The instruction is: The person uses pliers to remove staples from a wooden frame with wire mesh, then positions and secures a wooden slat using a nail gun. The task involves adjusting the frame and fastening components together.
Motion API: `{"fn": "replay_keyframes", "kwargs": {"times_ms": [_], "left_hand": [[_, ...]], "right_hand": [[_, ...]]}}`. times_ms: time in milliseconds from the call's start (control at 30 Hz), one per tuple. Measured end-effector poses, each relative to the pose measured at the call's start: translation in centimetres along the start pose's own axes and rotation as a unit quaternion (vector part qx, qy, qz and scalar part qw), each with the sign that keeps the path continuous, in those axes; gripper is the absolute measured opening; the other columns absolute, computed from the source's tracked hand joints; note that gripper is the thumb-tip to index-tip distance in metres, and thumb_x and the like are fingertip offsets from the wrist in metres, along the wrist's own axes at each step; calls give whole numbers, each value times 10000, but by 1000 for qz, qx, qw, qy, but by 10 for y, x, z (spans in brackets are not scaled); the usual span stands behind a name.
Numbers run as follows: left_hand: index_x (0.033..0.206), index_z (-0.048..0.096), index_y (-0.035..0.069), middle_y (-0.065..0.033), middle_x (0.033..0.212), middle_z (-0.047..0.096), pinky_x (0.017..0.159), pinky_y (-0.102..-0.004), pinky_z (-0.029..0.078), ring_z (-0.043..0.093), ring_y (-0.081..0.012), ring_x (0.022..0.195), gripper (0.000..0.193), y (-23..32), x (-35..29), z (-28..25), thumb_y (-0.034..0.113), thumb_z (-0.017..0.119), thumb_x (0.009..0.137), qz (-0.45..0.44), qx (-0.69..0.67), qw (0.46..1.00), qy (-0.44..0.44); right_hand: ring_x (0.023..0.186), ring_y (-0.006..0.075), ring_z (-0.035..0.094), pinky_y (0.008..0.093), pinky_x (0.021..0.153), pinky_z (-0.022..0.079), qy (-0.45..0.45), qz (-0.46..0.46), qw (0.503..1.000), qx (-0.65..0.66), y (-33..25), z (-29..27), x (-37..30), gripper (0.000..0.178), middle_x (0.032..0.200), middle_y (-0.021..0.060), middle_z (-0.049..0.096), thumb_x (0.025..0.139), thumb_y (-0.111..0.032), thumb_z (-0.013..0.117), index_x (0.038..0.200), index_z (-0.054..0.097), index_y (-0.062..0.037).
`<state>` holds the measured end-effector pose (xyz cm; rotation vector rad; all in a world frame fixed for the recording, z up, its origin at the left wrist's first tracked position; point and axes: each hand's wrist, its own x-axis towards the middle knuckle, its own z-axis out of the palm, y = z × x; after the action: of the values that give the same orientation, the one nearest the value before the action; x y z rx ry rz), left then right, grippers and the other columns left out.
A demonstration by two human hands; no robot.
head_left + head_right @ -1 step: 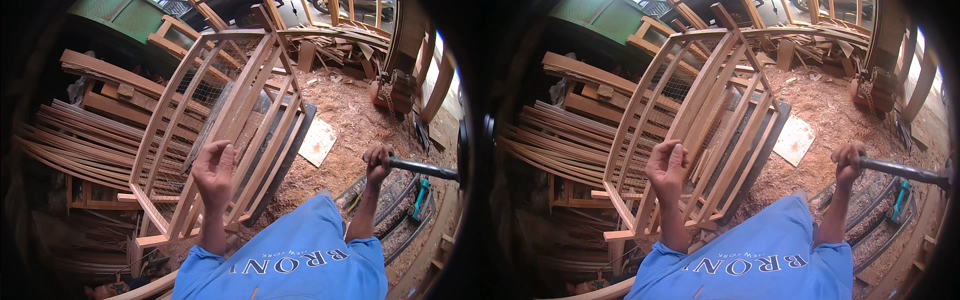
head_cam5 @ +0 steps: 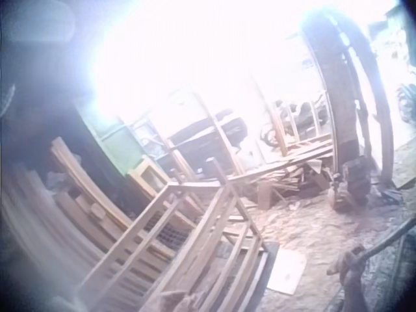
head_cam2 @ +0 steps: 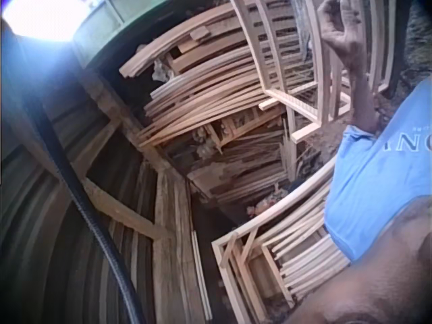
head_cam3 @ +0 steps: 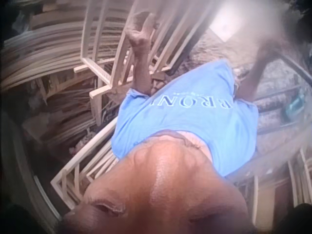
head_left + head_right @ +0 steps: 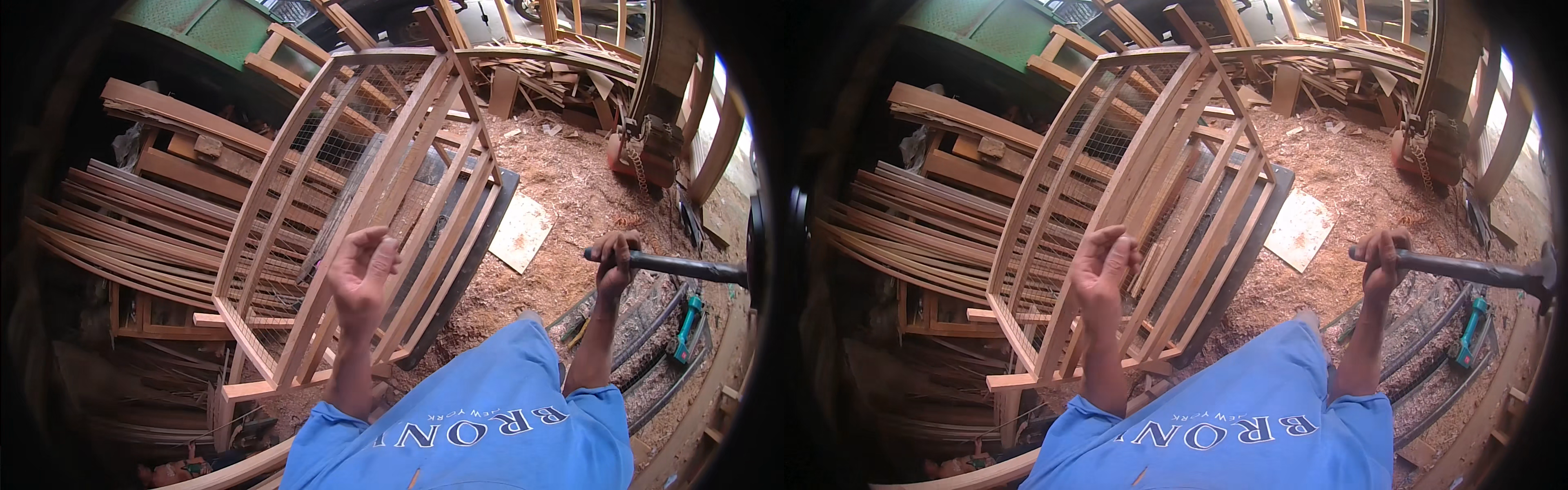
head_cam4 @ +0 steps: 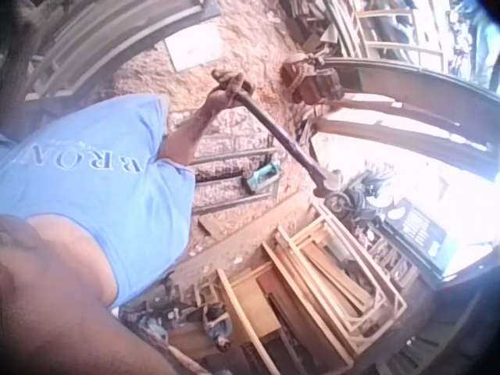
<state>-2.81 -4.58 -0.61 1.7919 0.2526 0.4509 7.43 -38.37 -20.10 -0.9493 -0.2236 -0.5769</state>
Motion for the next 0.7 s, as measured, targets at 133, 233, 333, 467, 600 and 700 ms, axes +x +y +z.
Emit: {"fn": "replay_keyframes", "kwargs": {"times_ms": [133,233,333,467,600,700], "left_hand": [[1443,406,-53,-169,1379,526,1128,-395,447,532,-240,1298,499,-40,0,32,76,599,1001,-57,-315,945,65],[1477,352,-52,-169,1438,490,1192,-409,387,491,-264,1353,538,-60,10,44,167,566,1035,-4,-395,909,133],[1449,395,-33,-174,1468,474,1232,-424,335,466,-274,1385,521,-61,25,46,256,556,1046,15,-462,871,169],[1380,468,-15,-170,1451,495,1239,-438,338,459,-271,1387,519,-58,38,43,342,584,1022,19,-526,822,218],[1365,472,-53,-182,1435,516,1244,-447,337,458,-285,1393,605,-64,43,43,394,615,984,37,-503,833,228],[1370,464,-46,-177,1448,509,1236,-438,356,459,-276,1395,625,-68,42,45,425,591,980,36,-468,848,246]], "right_hand": [[503,84,448,235,480,379,40,49,992,-112,7,34,-13,137,626,-1,464,1023,-182,552,1001,475,-71],[455,80,448,231,418,366,-87,57,993,-61,28,59,-43,464,627,-11,427,994,-519,593,1046,454,-79],[410,96,498,237,372,397,-139,70,987,34,58,76,-55,571,515,2,475,993,-580,552,922,501,-16],[477,125,560,285,468,472,-291,62,951,88,79,102,-65,407,580,37,568,1028,-377,596,948,587,21],[597,124,579,291,543,438,-314,164,934,-57,79,137,-79,140,682,31,619,983,-140,650,945,623,-8],[567,84,494,301,515,386,-347,260,897,-81,89,170,-88,218,628,-1,542,970,-162,681,818,623,-18]]}}
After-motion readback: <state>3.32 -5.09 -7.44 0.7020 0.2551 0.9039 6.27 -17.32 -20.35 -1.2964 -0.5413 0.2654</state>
